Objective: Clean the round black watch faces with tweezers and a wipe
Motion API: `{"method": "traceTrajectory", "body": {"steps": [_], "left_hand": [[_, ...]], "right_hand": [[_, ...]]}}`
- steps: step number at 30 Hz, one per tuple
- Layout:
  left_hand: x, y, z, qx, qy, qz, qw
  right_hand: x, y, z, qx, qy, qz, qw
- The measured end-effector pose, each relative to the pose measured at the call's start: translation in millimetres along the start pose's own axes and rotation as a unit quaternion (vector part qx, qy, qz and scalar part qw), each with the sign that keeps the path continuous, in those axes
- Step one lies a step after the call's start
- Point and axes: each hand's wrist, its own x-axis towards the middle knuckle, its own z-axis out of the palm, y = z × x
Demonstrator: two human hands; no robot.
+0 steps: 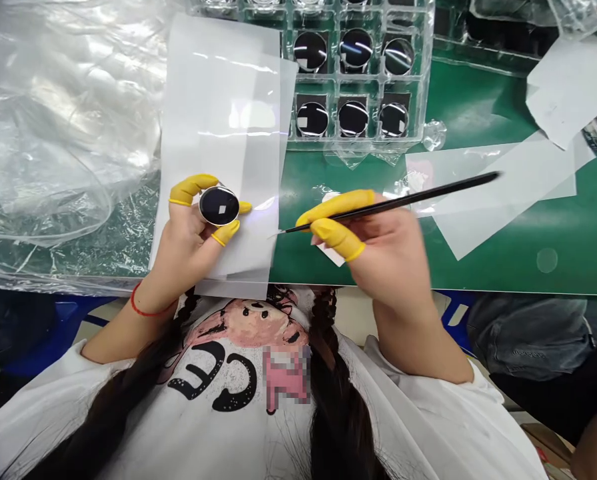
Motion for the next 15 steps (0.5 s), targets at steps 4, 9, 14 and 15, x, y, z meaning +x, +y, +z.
{"method": "traceTrajectory", "body": {"steps": [4, 9, 14, 15], "left_hand": [[-1.7, 10.3, -5.3, -0.032, -0.013, -0.036, 0.999], [-12.1, 22.1, -4.7, -0.072, -0.041, -0.011, 0.997], [-18.7, 23.8, -2.9, -0.102, -0.051, 0.015, 0.993], [-19.3, 23.7, -3.0, -0.104, -0.047, 0.023, 0.993]], "right_hand": [[-10.1, -17.8, 5.9, 0.053, 0.024, -0.016, 0.998], [-9.8, -18.2, 25.4, 0.112, -0.050, 0.028, 0.992], [-14.9, -14.7, 29.3, 0.126, -0.048, 0.037, 0.990], [-16.4, -14.8, 29.7, 0.133, -0.050, 0.037, 0.989]]}}
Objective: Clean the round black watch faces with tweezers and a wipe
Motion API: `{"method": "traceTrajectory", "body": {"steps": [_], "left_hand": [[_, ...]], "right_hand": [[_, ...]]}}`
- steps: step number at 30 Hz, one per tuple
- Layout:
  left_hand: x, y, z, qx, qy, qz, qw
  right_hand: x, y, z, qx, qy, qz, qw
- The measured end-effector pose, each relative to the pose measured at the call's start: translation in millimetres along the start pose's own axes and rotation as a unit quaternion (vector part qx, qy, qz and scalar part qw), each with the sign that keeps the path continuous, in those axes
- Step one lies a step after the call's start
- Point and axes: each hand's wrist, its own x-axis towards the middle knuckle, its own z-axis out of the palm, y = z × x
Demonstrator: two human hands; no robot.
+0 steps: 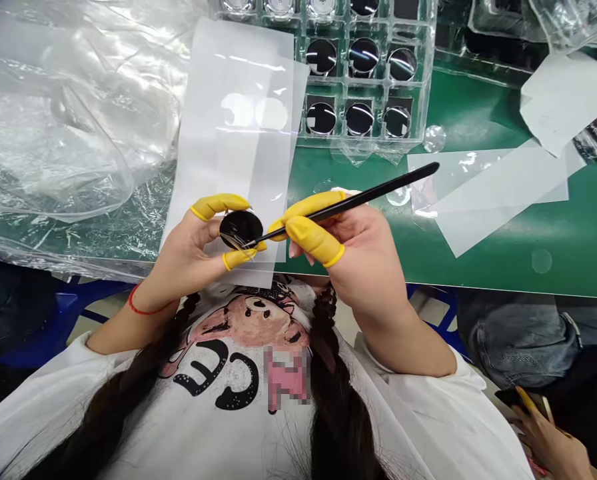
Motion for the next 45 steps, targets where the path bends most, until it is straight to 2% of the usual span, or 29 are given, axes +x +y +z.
{"method": "traceTrajectory", "body": {"steps": [4, 15, 24, 31, 40, 45], "left_hand": [[-2.8, 0.5, 0.3, 0.001, 0.002, 0.020, 1.000], [-5.0, 9.1, 5.7, -0.015, -0.009, -0.004, 1.000], [-4.9, 8.2, 7.0, -0.015, -0.023, -0.012, 1.000], [-5.5, 7.6, 9.2, -0.004, 0.006, -0.021, 1.000], [-4.5, 5.7, 11.6, -0.008, -0.002, -0.034, 0.999], [-5.0, 2.1, 13.6, 0.001, 0.003, -0.042, 0.999]], "right_hand": [[-2.1, 0.2, 2.6, 0.021, -0.006, 0.002, 1.000], [7.2, 7.0, -3.1, 0.018, 0.035, 0.015, 0.999], [4.7, 8.0, -5.2, 0.040, 0.038, 0.009, 0.998], [3.7, 8.8, -6.1, 0.041, 0.026, 0.009, 0.999], [4.7, 14.9, -8.4, 0.014, 0.049, 0.001, 0.999], [3.5, 15.2, -10.3, 0.042, 0.035, 0.008, 0.998]]}}
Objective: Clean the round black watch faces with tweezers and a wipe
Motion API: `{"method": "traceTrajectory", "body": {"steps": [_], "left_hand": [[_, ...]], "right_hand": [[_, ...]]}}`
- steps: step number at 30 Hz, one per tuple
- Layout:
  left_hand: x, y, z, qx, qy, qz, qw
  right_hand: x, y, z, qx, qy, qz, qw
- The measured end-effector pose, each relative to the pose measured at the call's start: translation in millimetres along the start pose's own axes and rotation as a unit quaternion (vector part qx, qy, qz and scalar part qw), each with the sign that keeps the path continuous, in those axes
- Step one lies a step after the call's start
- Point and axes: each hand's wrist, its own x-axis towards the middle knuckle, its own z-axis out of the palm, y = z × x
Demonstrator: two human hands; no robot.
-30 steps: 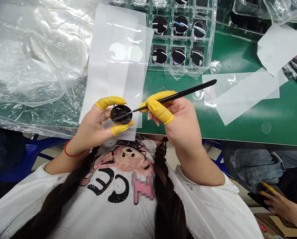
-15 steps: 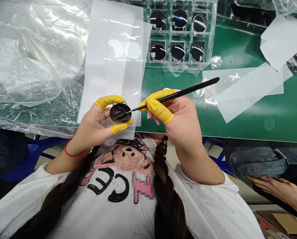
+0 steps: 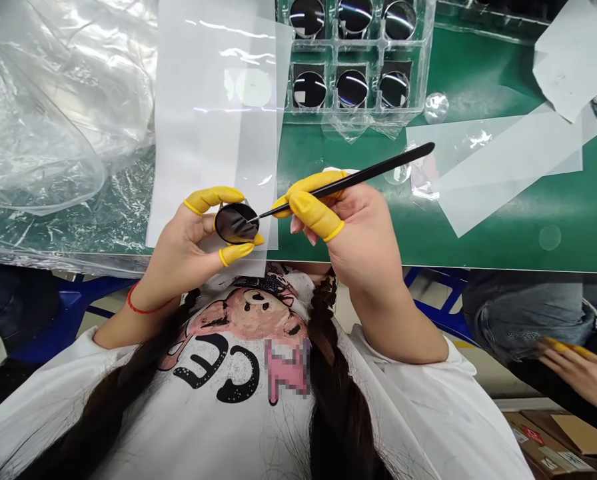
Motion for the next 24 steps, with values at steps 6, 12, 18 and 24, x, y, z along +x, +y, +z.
{"method": "traceTrajectory", "body": {"steps": [6, 12, 18, 24], "left_hand": [[-1.4, -0.5, 1.6, 0.015, 0.007, -0.004, 1.000], [-3.2, 3.9, 2.9, 0.019, 0.003, -0.011, 1.000], [-4.4, 3.4, 2.7, 0.025, 0.002, 0.001, 1.000], [-5.5, 1.7, 3.7, 0.044, 0.018, 0.005, 0.999]], "right_hand": [[0.4, 0.9, -1.5, -0.039, 0.014, -0.002, 0.999], [3.4, 2.9, -3.4, -0.065, 0.009, 0.011, 0.998], [4.8, 5.2, -3.9, -0.042, 0.003, 0.010, 0.999], [4.8, 7.5, -5.0, -0.073, -0.005, 0.014, 0.997]]}}
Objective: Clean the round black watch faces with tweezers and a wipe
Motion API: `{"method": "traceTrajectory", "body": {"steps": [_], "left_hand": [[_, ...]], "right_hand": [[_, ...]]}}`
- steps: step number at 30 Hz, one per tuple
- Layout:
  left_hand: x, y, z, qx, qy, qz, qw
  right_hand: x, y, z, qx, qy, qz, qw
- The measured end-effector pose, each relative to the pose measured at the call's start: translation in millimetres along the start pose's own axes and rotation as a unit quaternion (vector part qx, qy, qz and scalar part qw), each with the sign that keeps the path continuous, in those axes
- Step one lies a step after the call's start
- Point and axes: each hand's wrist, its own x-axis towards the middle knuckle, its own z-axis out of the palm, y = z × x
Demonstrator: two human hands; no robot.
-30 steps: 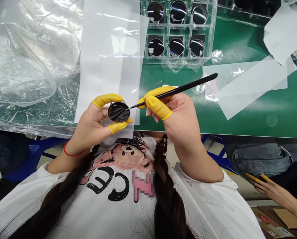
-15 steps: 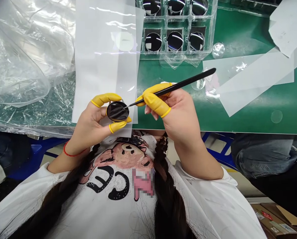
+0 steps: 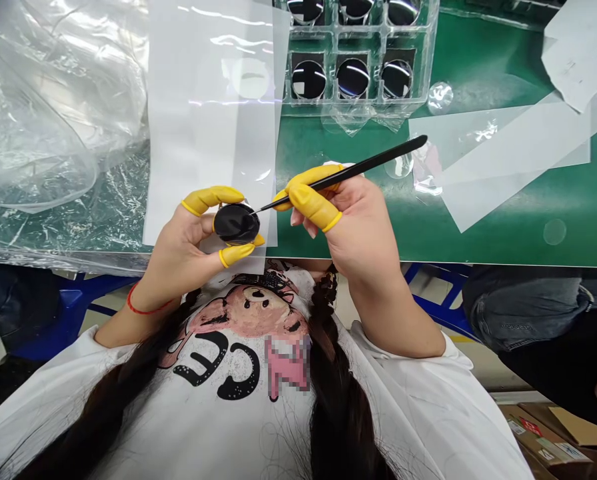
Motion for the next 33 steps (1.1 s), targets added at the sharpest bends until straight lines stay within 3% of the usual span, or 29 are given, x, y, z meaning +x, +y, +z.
{"method": "traceTrajectory", "body": {"steps": [11, 15, 17, 19, 21, 23, 26, 30, 31, 33], "left_hand": [[-0.2, -2.3, 1.1, 0.010, 0.001, 0.005, 1.000], [-0.7, -5.6, 1.4, 0.002, -0.027, 0.003, 1.000], [1.3, -7.9, 1.1, 0.010, -0.046, 0.017, 0.999], [5.7, -9.5, 2.0, 0.066, -0.043, 0.051, 0.996], [12.1, -9.9, 5.3, 0.164, -0.034, 0.087, 0.982], [19.1, -10.0, 10.9, 0.255, -0.030, 0.109, 0.960], [26.3, -12.0, 19.6, 0.322, -0.017, 0.115, 0.940], [25.5, -16.6, 21.2, 0.309, -0.022, 0.121, 0.943], [24.0, -16.8, 19.9, 0.302, -0.028, 0.120, 0.945], [21.0, -15.9, 17.3, 0.300, -0.038, 0.112, 0.947]], "right_hand": [[1.9, 5.8, -1.3, -0.008, 0.003, -0.007, 1.000], [-5.2, 7.1, -1.4, -0.033, 0.020, -0.056, 0.998], [-8.5, 6.9, -7.5, -0.061, 0.062, -0.114, 0.990], [-6.7, 9.7, -21.3, -0.156, 0.137, -0.182, 0.961], [2.3, 16.8, -41.3, -0.323, 0.192, -0.201, 0.905], [15.5, 25.9, -62.3, -0.471, 0.180, -0.157, 0.849], [28.6, 32.4, -80.6, -0.556, 0.140, -0.122, 0.810], [10.1, 23.7, -70.4, -0.654, 0.175, -0.128, 0.725], [0.7, 22.3, -65.0, -0.666, 0.161, -0.122, 0.718], [-17.5, 24.8, -55.7, -0.660, 0.120, -0.109, 0.733]]}}
